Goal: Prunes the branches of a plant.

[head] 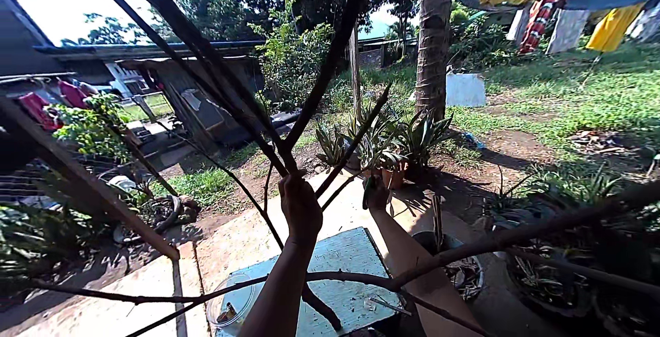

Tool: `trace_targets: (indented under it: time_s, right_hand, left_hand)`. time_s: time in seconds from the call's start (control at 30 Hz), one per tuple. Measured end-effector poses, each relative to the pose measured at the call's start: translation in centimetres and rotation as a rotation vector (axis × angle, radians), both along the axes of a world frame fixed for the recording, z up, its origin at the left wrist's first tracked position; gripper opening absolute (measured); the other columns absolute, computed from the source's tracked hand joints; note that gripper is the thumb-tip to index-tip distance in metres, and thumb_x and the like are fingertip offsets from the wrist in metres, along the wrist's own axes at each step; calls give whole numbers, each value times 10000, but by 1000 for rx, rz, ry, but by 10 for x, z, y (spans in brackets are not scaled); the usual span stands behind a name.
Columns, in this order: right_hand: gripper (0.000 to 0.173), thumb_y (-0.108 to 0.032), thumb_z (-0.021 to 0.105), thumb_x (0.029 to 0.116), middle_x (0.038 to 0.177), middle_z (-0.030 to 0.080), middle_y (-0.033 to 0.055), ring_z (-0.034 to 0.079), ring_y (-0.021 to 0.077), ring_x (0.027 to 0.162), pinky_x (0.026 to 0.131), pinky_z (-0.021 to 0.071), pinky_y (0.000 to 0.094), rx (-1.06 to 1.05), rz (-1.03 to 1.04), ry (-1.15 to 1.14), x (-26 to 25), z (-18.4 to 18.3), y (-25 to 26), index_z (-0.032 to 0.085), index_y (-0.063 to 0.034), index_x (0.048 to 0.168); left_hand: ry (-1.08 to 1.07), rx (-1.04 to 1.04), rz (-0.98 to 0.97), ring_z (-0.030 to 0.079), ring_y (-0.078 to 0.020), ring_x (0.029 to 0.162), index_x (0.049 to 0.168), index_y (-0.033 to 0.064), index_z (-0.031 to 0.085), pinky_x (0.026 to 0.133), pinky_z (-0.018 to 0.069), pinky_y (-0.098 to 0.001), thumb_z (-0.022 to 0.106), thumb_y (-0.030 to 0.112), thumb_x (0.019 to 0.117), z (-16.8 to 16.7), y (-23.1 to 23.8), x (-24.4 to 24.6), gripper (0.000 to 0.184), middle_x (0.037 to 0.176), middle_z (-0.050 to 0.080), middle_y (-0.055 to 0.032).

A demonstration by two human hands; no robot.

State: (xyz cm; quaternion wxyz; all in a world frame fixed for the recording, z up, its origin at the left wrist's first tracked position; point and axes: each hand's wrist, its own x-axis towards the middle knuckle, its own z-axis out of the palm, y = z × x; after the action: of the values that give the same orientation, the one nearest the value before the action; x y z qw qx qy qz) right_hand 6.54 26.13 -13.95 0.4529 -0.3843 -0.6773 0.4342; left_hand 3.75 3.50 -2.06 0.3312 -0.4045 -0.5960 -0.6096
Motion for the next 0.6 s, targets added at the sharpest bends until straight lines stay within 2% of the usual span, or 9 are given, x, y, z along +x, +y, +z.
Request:
trace_targets:
  time_s: [0.07, 0.13, 0.2, 0.23, 0.3, 0.37, 0.43, 0.53, 0.6]
  right_hand:
    - [322, -179, 589, 1045, 957, 680, 194, 677, 258, 775, 744, 585, 430, -204, 74, 180, 3, -2, -9, 605, 34, 1286]
    - [284, -214, 525, 1083, 793, 598, 108, 591, 166, 574, 543, 558, 343, -467, 147, 492, 13, -16, -36, 553, 18, 1244]
    - [286, -266, 477, 1096, 732, 592, 60, 582, 131, 519, 478, 539, 296, -679, 229, 661, 38, -33, -78, 540, -10, 1207]
    - [311, -267, 446, 1105, 756, 617, 68, 599, 122, 531, 477, 533, 272, -737, 255, 668, 56, -44, -102, 535, 0, 1237]
    - [336, -259, 425, 1114, 792, 659, 97, 585, 111, 511, 452, 502, 247, -821, 229, 587, 87, -72, -146, 536, 15, 1272]
    - [326, -251, 449, 1106, 802, 666, 114, 555, 123, 495, 447, 467, 263, -964, 167, 430, 108, -100, -179, 516, 2, 1300]
    - [322, -238, 486, 1092, 865, 676, 137, 578, 154, 541, 484, 481, 294, -1070, 138, 346, 119, -129, -203, 501, -14, 1322]
    - [275, -116, 510, 1074, 933, 677, 169, 663, 195, 663, 579, 559, 326, -1009, 179, 395, 125, -139, -234, 486, 35, 1303]
    - [259, -70, 504, 1065, 946, 686, 171, 693, 202, 686, 604, 588, 333, -937, 246, 420, 124, -131, -250, 469, 39, 1297]
  left_hand:
    - [17, -20, 17, 521, -70, 712, 1265, -39, 559, 661, 470, -223, 385, 158, 1082, 2, 2, -3, 321, 952, 544, -82]
    - [10, -78, -3, 551, -112, 745, 1295, -29, 566, 683, 502, -262, 409, 149, 1092, 5, 3, -7, 312, 1029, 561, -125]
    - [16, -145, -51, 587, -175, 747, 1287, -15, 575, 682, 530, -334, 432, 142, 1087, 10, 3, -14, 292, 975, 591, -143]
    - [35, -172, -97, 595, -195, 746, 1289, -20, 574, 680, 535, -353, 446, 126, 1078, 13, 3, -19, 286, 918, 602, -140]
    - [49, -280, -193, 639, -232, 838, 1337, -35, 557, 765, 562, -390, 485, 90, 1061, 22, 2, -30, 311, 949, 643, -155]
    - [32, -485, -228, 655, -286, 996, 1438, -5, 510, 888, 553, -448, 499, 99, 1061, 35, 0, -43, 392, 1090, 665, -184]
    - [43, -666, -205, 648, -349, 1134, 1468, 6, 482, 974, 530, -514, 490, 129, 1073, 47, 0, -51, 414, 1237, 652, -216]
    - [70, -760, -132, 612, -388, 1228, 1498, 49, 478, 1013, 490, -591, 544, 134, 1046, 53, 4, -55, 465, 1357, 613, -212]
    - [62, -791, -55, 576, -361, 1295, 1484, 66, 508, 1105, 410, -586, 573, 100, 1013, 55, 6, -47, 476, 1395, 604, -185]
